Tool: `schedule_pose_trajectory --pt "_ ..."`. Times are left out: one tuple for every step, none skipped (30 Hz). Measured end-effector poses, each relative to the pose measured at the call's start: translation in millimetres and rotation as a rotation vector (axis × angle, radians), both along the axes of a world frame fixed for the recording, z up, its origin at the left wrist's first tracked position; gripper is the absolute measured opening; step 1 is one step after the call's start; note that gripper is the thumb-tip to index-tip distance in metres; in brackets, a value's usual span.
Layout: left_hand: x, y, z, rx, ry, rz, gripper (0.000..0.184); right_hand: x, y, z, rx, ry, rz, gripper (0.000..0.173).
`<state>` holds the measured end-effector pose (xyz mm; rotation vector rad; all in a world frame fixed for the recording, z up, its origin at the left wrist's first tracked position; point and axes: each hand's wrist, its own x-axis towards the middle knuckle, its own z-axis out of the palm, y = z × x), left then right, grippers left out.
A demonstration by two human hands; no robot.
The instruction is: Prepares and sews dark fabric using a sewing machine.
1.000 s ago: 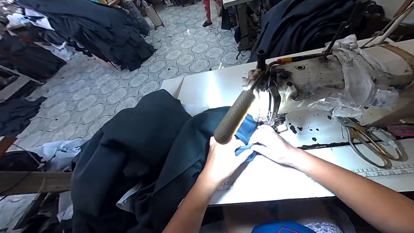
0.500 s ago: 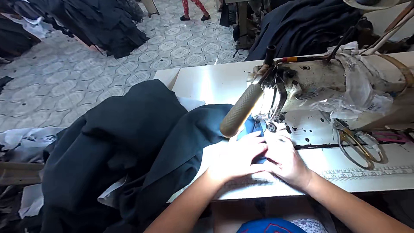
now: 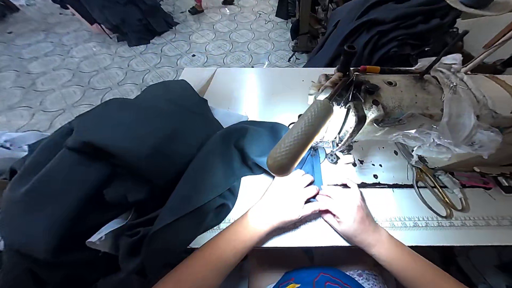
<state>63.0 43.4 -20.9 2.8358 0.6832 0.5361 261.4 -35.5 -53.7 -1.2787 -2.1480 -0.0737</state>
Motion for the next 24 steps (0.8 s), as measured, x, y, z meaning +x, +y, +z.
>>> schedule_pose_trajectory --pt "-1.7 -0.8 -1.4 -0.015 0.001 0.012 0.051 0.5 1.1 0.6 0.004 -0.004 -0.003 0.023" --pt "-3.0 -1.2 -2.5 -0.035 0.002 0.027 0.052 0.6 2.4 1.7 0.002 -0.009 -0.001 0.025" --pt "-3.7 -1.0 -2.7 -0.058 0.006 0.041 0.052 0.8 4.4 3.4 -0.013 -0.017 0.000 0.026" --pt "-3.9 0.3 -1.3 -0.079 0.014 0.050 0.052 1.0 7.6 6.0 -0.033 -0.023 0.004 0.026" --pt "-3.3 2.6 0.8 -0.089 0.020 0.059 0.052 1.1 12.2 9.2 -0.054 -0.030 0.012 0.026" --pt "-2.4 5.4 3.0 -0.097 0.030 0.069 0.053 1.9 17.4 11.9 -0.081 -0.036 0.024 0.025" --pt "-1.5 8.7 3.9 -0.098 0.035 0.079 0.053 2.9 23.1 13.9 -0.099 -0.050 0.034 0.024" --pt "-0.9 12.7 3.7 -0.102 0.034 0.091 0.054 4.1 29.2 16.7 -0.125 -0.061 0.051 0.023" --pt "-0.3 17.5 1.3 -0.098 0.030 0.104 0.055 5.1 35.5 20.5 -0.157 -0.073 0.064 0.022" --pt "0.1 22.9 -1.7 -0.102 0.021 0.113 0.055 5.6 41.4 24.9 -0.195 -0.075 0.070 0.022" --pt "0.7 28.7 -3.5 -0.120 0.020 0.117 0.054 6.2 47.7 29.0 -0.241 -0.067 0.072 0.021" --pt "1.8 34.6 -4.2 -0.142 0.028 0.123 0.054 6.9 53.6 33.6 -0.299 -0.057 0.068 0.021" --pt "3.4 40.3 -4.4 -0.165 0.045 0.132 0.054 7.9 59.6 36.8 -0.353 -0.041 0.058 0.022" --pt "5.3 44.9 -5.8 -0.153 0.041 0.147 0.053 9.3 65.6 38.5 -0.405 -0.033 0.044 0.022" --pt "7.0 46.9 -7.1 -0.130 0.044 0.171 0.053 10.3 70.9 41.2 -0.473 -0.022 0.025 0.023" --pt "8.0 44.3 -5.5 -0.130 0.066 0.203 0.054 11.0 75.9 43.2 -0.533 -0.012 0.004 0.024" --pt "8.2 35.5 0.5 -0.161 0.087 0.230 0.054 12.0 80.4 42.2 -0.561 0.014 -0.011 0.024" --pt "7.8 22.0 6.8 -0.162 0.056 0.246 0.051 13.2 83.9 41.0 -0.586 0.042 -0.031 0.025" --pt "6.2 6.2 11.8 -0.145 -0.023 0.241 0.048 14.0 85.4 40.1 -0.613 0.093 -0.046 0.024" --pt "2.6 -7.5 15.6 -0.152 -0.097 0.209 0.045 14.4 85.2 37.7 -0.617 0.165 -0.062 0.023" --pt "-4.5 -14.2 20.7 -0.272 -0.096 0.159 0.041 15.1 85.1 33.9 -0.597 0.227 -0.067 0.022" --pt "-13.2 -11.4 24.8 -0.385 -0.014 0.177 0.038 16.1 85.1 30.8 -0.565 0.265 -0.062 0.022" --pt "-20.4 0.5 28.2 -0.437 0.116 0.286 0.039 16.7 85.2 27.9 -0.529 0.285 -0.058 0.021" --pt "-23.4 19.4 30.5 -0.440 0.209 0.427 0.039 17.7 85.8 23.1 -0.495 0.287 -0.050 0.021"
